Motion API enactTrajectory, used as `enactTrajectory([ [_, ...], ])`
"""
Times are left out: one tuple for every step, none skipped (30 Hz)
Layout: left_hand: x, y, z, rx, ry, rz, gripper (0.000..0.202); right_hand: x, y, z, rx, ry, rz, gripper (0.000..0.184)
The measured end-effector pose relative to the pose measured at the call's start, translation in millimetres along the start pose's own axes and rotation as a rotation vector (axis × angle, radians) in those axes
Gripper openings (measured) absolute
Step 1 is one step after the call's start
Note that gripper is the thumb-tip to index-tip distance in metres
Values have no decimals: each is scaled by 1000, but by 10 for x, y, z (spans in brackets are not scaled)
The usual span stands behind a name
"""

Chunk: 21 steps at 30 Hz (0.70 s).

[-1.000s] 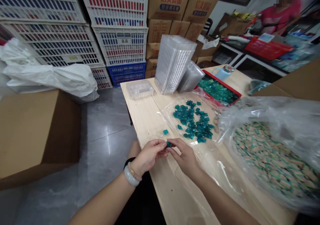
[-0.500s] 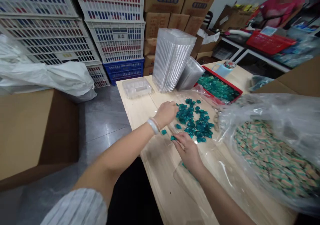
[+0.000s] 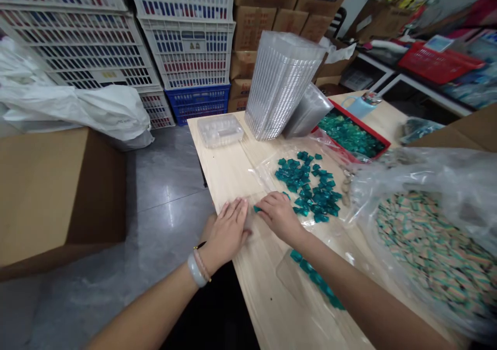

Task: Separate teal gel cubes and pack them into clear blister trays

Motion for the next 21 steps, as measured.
enactTrajectory([
  [-11, -6, -1, -4, 2, -2, 66, -7, -6, -9, 25, -7, -6, 9],
  [-11, -13, -2, -9, 4, -4, 66, -13, -15, -21, 47, -14, -11, 10],
  [-4, -20, -5, -13, 5, -6, 67, -15, -21, -29, 66, -13, -17, 10],
  [10, -25, -7, -17, 4, -7, 68, -9, -21, -27, 83, -2, -20, 12],
  [25, -24, -1, -19, 4, -8, 68, 8, -7, -11, 96, 23, -24, 15],
  [37, -13, 16, -18, 6, -11, 68, 38, 29, 23, 105, 63, -36, 20],
  [39, 12, 48, -13, 11, -20, 67, 79, 96, 74, 111, 118, -64, 25],
  [25, 57, 92, 0, 18, -42, 66, 131, 197, 136, 111, 181, -112, 29],
  [-9, 121, 146, 24, 26, -78, 64, 188, 325, 194, 106, 236, -179, 31],
  [-69, 202, 206, 63, 38, -127, 61, 242, 469, 234, 98, 270, -254, 30],
  [-158, 284, 269, 116, 59, -172, 56, 284, 611, 248, 90, 272, -326, 28],
  [-277, 351, 328, 179, 86, -199, 51, 307, 736, 234, 80, 242, -381, 25],
  [-423, 396, 371, 248, 115, -199, 44, 311, 834, 201, 66, 194, -415, 21],
  [-589, 419, 388, 320, 136, -175, 38, 303, 905, 164, 38, 150, -435, 18],
  [-763, 424, 376, 390, 146, -131, 32, 292, 959, 140, -24, 135, -459, 14],
  [-932, 415, 337, 460, 143, -74, 29, 286, 999, 134, -111, 153, -492, 12],
  [-1081, 404, 275, 533, 124, -13, 26, 291, 1027, 142, -200, 190, -529, 11],
  [-1199, 402, 194, 616, 84, 41, 23, 309, 1044, 156, -307, 234, -569, 10],
  [-1281, 410, 102, 713, 25, 92, 21, 339, 1047, 166, -439, 274, -605, 9],
  [-1321, 429, 6, 823, -49, 143, 20, 378, 1033, 172, -594, 307, -634, 9],
  [-1320, 459, -82, 940, -127, 194, 19, 424, 1005, 173, -759, 330, -659, 12],
])
Point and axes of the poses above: each hand's wrist, its own x-axis away from the middle knuckle, its own z-axis out of the back of the hand, y = z × x, the point moved 7 cm from there along -x, towards the middle knuckle, and after that the axes turned 5 degrees about y, right-handed, at the moved point
